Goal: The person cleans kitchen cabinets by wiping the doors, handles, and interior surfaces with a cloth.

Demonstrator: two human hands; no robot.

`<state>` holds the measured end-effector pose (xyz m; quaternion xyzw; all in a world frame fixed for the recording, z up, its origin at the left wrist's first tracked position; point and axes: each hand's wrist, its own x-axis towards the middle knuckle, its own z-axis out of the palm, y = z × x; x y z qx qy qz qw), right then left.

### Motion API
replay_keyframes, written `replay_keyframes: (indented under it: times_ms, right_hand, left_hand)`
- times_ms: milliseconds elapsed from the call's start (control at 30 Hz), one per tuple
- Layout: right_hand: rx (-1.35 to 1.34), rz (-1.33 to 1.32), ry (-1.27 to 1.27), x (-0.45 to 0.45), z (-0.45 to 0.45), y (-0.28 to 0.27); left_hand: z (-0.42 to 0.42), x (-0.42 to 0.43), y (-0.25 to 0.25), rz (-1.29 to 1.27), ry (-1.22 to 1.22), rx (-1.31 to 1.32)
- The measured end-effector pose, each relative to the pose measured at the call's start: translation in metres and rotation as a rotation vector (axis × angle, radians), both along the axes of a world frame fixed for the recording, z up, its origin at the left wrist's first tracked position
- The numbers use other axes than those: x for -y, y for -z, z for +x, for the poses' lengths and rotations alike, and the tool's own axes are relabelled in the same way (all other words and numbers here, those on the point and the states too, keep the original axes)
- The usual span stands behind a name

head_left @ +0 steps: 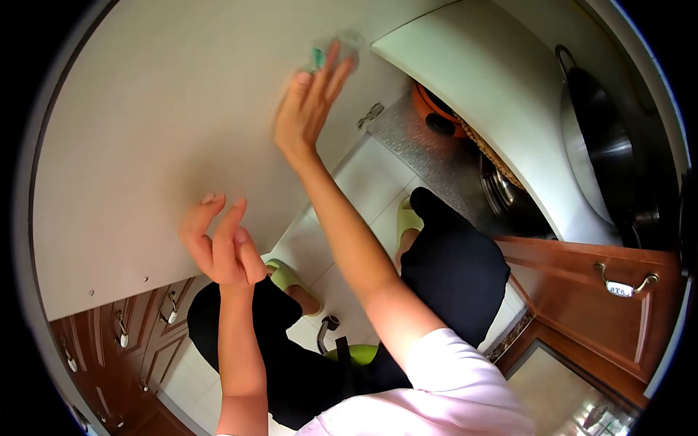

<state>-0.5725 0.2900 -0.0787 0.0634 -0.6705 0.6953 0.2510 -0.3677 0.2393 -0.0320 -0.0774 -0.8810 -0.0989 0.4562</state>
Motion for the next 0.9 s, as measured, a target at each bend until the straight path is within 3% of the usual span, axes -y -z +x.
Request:
replay_keyframes:
  times_ms: [167, 233, 267, 433, 567, 667, 767, 833, 900]
  right_hand:
    - [0.518, -0.267, -0.007, -0.015, -0.025, 0.121]
    - [0.667, -0.384, -0.009, -0.017, -0.027, 0.129]
    - [0.524, -0.417, -0.090, -0.015, -0.024, 0.133]
    - [-0.287, -0.210, -0.196, -0.015, -0.006, -0.017]
    - [-0.230, 0.042, -0.049, -0.022, -0.043, -0.028]
    - [0.039, -0.025, -0.045, -0.025, -0.046, 0.031]
    - [0.405, -0.158, 0.007, -0.026, -0.053, 0.125]
    - [0.505, -0.224, -0.007, -0.027, -0.066, 0.205]
    - [0.566, -0.257, -0.033, -0.028, -0.057, 0.214]
  left_hand:
    - [-0.016, -0.007, 0.014, 0.024, 0.051, 0.073]
    - [-0.018, -0.010, 0.016, 0.015, 0.042, 0.114]
    - [-0.020, -0.010, 0.017, 0.010, 0.037, 0.126]
    - [-0.018, -0.011, 0.022, 0.051, 0.057, 0.151]
    - [-0.017, -0.011, 0.027, 0.065, 0.037, 0.162]
    - [-0.018, -0.007, 0.029, 0.028, 0.042, 0.183]
    - [-0.020, -0.002, 0.034, 0.072, 0.031, 0.187]
    - [-0.021, 0.001, 0.034, 0.068, 0.017, 0.201]
    - [-0.021, 0.003, 0.034, 0.053, 0.014, 0.228]
